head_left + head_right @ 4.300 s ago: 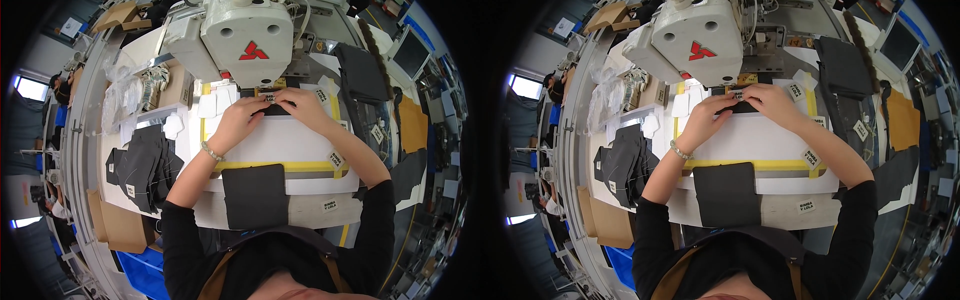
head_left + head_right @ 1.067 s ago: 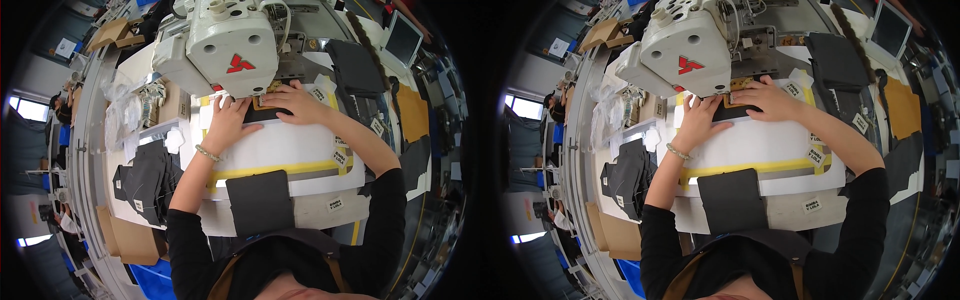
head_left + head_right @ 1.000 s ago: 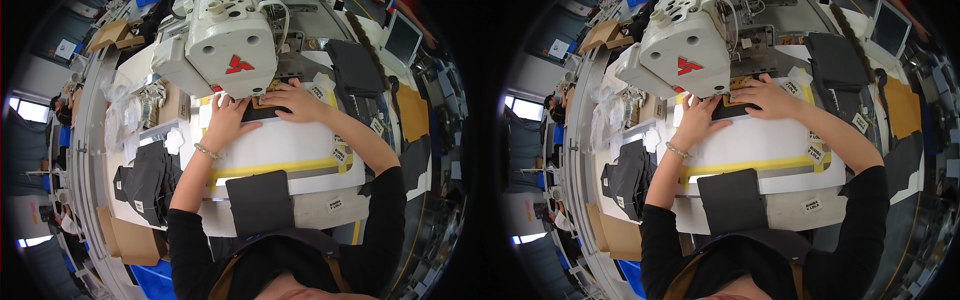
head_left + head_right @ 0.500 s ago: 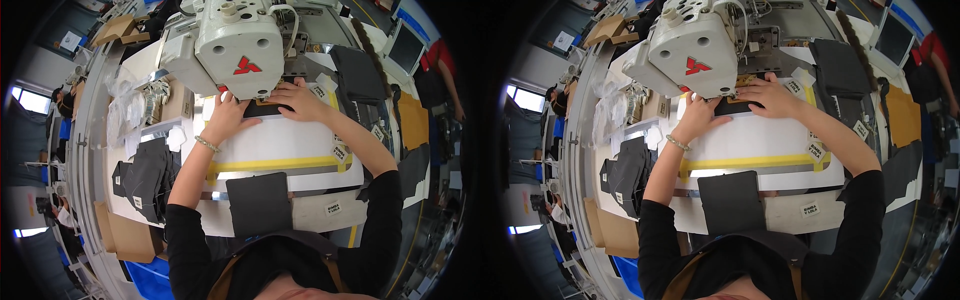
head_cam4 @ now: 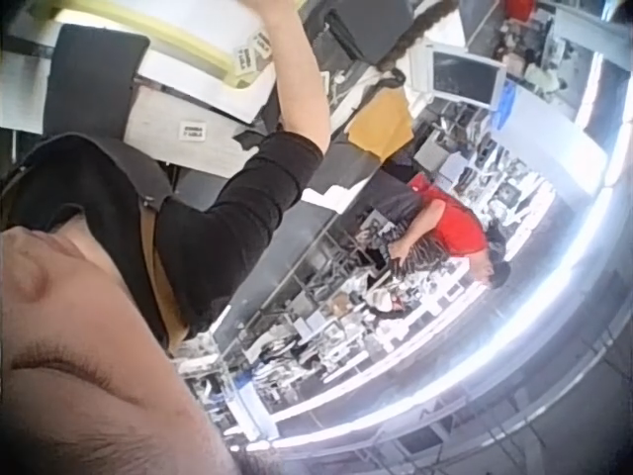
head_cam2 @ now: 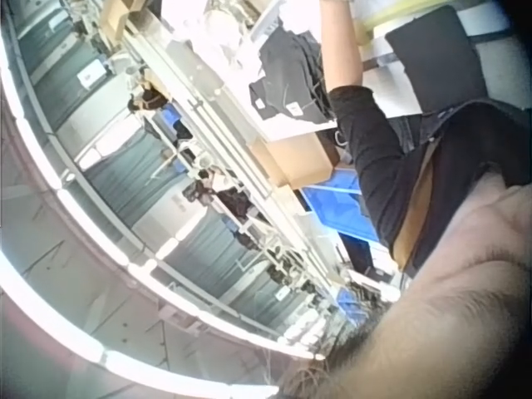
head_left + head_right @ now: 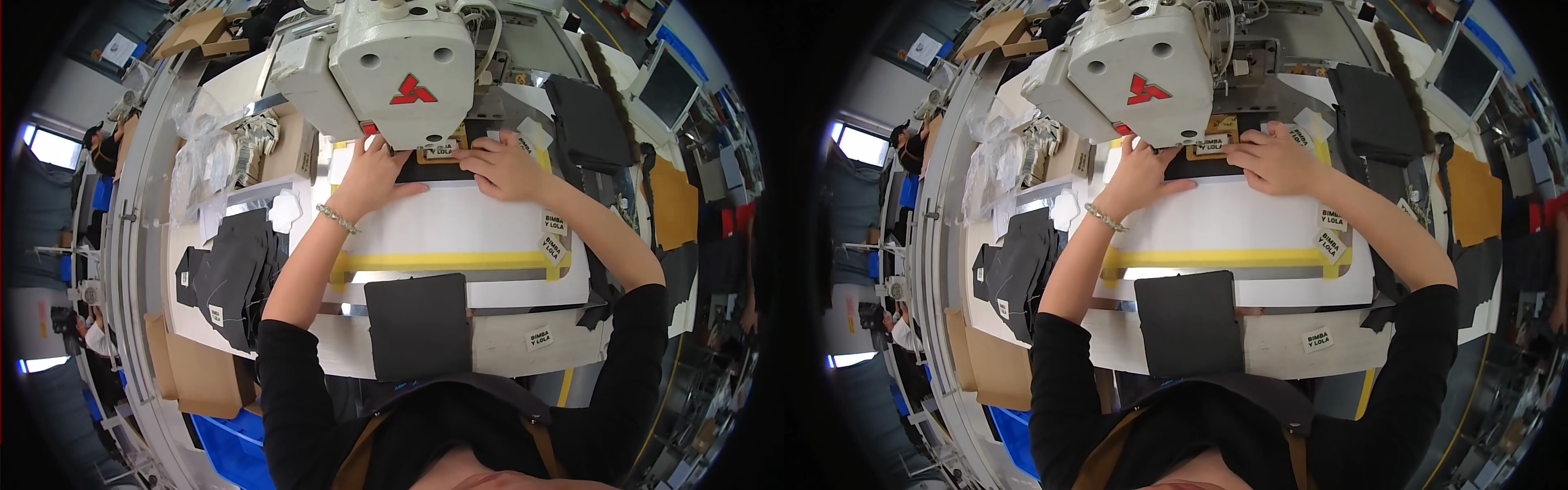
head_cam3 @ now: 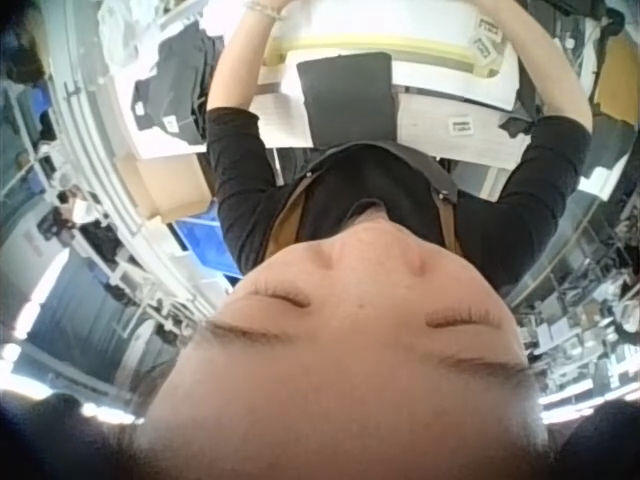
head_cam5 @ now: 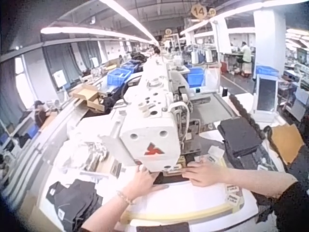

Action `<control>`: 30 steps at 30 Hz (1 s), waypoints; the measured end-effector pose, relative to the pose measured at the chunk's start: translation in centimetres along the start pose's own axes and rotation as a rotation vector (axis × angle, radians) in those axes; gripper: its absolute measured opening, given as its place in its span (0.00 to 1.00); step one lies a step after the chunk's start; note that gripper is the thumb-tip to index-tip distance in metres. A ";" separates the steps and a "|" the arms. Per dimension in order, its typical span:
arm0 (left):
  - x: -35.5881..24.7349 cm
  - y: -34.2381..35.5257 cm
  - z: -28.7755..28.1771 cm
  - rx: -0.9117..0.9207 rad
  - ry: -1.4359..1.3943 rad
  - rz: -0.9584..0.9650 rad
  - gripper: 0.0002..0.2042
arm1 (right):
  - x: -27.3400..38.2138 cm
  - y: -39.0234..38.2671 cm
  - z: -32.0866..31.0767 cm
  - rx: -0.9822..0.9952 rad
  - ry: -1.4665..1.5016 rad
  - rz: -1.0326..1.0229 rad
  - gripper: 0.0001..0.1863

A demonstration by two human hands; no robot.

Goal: Sewing textile labels onto small black fabric pieces using an industrial sewing machine.

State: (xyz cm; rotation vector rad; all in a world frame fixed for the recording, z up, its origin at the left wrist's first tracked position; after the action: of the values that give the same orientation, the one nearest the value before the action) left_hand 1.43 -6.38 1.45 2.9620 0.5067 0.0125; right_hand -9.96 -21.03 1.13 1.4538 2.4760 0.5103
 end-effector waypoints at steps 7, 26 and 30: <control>0.7 -3.2 -1.2 -0.091 0.049 0.009 0.34 | 2.4 1.5 1.3 0.055 0.132 0.082 0.13; 0.7 -2.2 -1.7 -0.161 -0.196 0.211 0.12 | 2.7 2.1 1.3 0.065 0.174 0.108 0.11; 1.0 -2.1 -1.5 -0.146 -0.182 0.221 0.12 | 2.7 2.1 1.1 -0.006 0.195 0.087 0.10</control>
State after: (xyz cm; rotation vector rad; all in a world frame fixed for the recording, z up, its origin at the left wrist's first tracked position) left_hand 1.61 -3.91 2.62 2.8228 0.1481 -0.1867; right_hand -9.16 -17.52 0.91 1.5844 2.5623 0.7070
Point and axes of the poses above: each hand's wrist, its own y-axis towards the middle knuckle, its own z-axis out of the palm, x = y × z, the point moved 7 cm from there along y, towards the middle knuckle, and after that the axes turned 3 degrees about -z, right-handed, at the moved point
